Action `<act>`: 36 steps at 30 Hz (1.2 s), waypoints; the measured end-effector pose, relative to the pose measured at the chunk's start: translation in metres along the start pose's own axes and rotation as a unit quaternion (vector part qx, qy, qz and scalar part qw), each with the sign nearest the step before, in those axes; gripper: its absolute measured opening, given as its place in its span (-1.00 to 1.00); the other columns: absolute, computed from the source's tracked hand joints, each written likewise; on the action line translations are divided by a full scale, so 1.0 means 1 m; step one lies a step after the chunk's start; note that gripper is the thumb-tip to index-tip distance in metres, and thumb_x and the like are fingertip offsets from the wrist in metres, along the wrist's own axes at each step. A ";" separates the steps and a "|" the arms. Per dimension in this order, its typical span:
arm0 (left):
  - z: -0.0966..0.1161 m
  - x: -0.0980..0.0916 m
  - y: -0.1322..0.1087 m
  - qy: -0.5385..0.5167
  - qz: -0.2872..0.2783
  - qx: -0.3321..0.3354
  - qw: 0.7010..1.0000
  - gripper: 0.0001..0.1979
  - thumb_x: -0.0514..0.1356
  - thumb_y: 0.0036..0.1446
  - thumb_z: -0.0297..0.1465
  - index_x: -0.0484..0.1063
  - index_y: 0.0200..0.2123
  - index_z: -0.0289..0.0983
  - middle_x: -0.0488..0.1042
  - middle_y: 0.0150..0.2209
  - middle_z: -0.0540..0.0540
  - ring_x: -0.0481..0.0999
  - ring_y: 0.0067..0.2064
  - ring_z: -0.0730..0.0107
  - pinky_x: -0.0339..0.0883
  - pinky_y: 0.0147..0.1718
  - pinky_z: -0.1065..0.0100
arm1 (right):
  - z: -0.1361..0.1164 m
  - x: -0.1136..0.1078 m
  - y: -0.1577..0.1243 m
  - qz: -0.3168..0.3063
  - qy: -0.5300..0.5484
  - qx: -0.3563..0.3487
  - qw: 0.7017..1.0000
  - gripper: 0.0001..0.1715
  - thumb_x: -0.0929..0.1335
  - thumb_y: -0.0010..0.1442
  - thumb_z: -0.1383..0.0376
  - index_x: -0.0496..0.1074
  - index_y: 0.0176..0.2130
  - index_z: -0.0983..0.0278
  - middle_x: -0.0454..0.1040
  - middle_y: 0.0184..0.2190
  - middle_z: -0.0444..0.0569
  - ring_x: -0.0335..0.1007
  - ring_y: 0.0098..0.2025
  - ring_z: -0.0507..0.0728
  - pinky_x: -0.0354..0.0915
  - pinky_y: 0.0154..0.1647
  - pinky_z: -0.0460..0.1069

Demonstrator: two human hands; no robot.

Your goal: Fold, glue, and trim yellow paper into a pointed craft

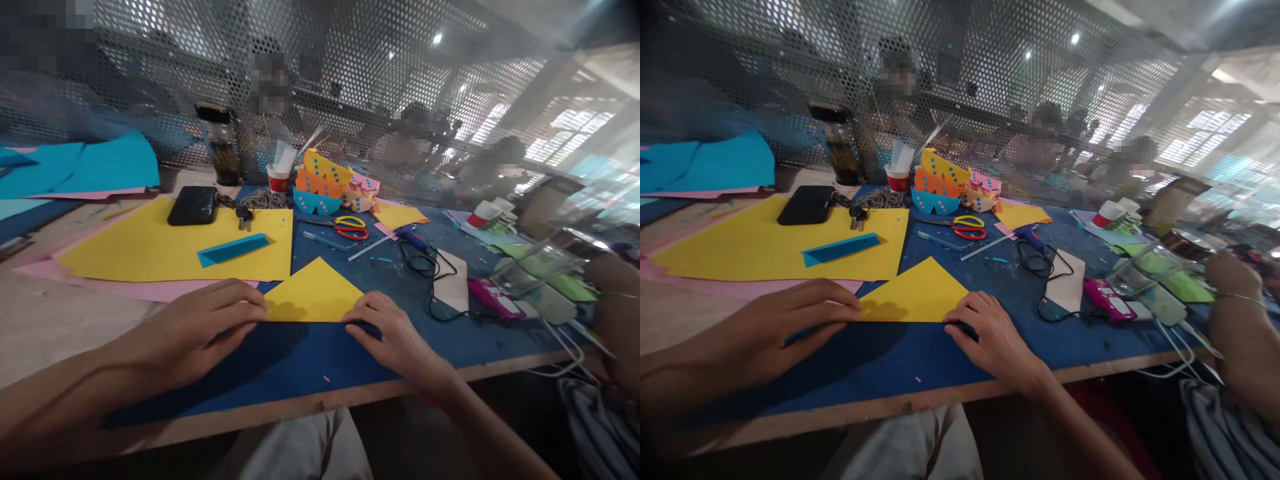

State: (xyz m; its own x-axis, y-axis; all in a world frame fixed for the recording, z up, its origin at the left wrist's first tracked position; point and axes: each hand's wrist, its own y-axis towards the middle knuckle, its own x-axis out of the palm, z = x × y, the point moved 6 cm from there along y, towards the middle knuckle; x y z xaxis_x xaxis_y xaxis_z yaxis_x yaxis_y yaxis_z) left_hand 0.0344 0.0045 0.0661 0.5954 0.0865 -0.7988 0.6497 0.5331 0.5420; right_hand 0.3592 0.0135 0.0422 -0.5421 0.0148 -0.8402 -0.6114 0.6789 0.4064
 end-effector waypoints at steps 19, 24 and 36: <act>0.012 0.052 0.040 0.169 -0.064 0.126 0.975 -0.56 0.03 0.69 -0.51 0.64 -0.22 -0.19 0.68 -0.30 -0.08 0.62 -0.31 0.18 0.45 -0.30 0.17 | -0.026 -0.003 0.020 -0.065 -0.253 -0.161 0.952 -0.80 0.46 0.67 0.41 0.61 -0.11 0.25 0.64 -0.19 -0.05 0.50 -0.11 0.23 0.23 -0.05 0.16; 0.011 0.054 0.037 0.173 -0.056 0.120 0.976 -0.63 0.10 0.60 -0.56 0.61 -0.24 -0.19 0.64 -0.33 -0.07 0.56 -0.32 0.17 0.41 -0.32 0.17 | -0.035 -0.005 0.025 -0.063 -0.274 -0.173 0.944 -0.77 0.46 0.64 0.45 0.57 -0.14 0.24 0.61 -0.24 -0.07 0.46 -0.15 0.23 0.21 -0.08 0.17; 0.009 0.051 0.038 0.111 -0.037 0.054 0.992 -0.69 0.10 0.57 -0.53 0.54 -0.22 -0.16 0.65 -0.31 -0.03 0.60 -0.32 0.22 0.39 -0.30 0.20 | -0.028 0.004 0.027 -0.082 -0.197 -0.126 0.969 -0.76 0.42 0.72 0.31 0.62 -0.09 0.21 0.71 -0.12 -0.01 0.54 -0.06 0.21 0.28 -0.04 0.15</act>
State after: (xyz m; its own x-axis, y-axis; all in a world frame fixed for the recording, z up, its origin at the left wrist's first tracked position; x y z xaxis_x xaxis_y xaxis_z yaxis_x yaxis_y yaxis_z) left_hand 0.0939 0.0213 0.0480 0.4337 0.2393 -0.8687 0.7420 0.4521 0.4950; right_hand 0.3245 0.0113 0.0603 -0.1931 0.2347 -0.9527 -0.8187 0.4965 0.2883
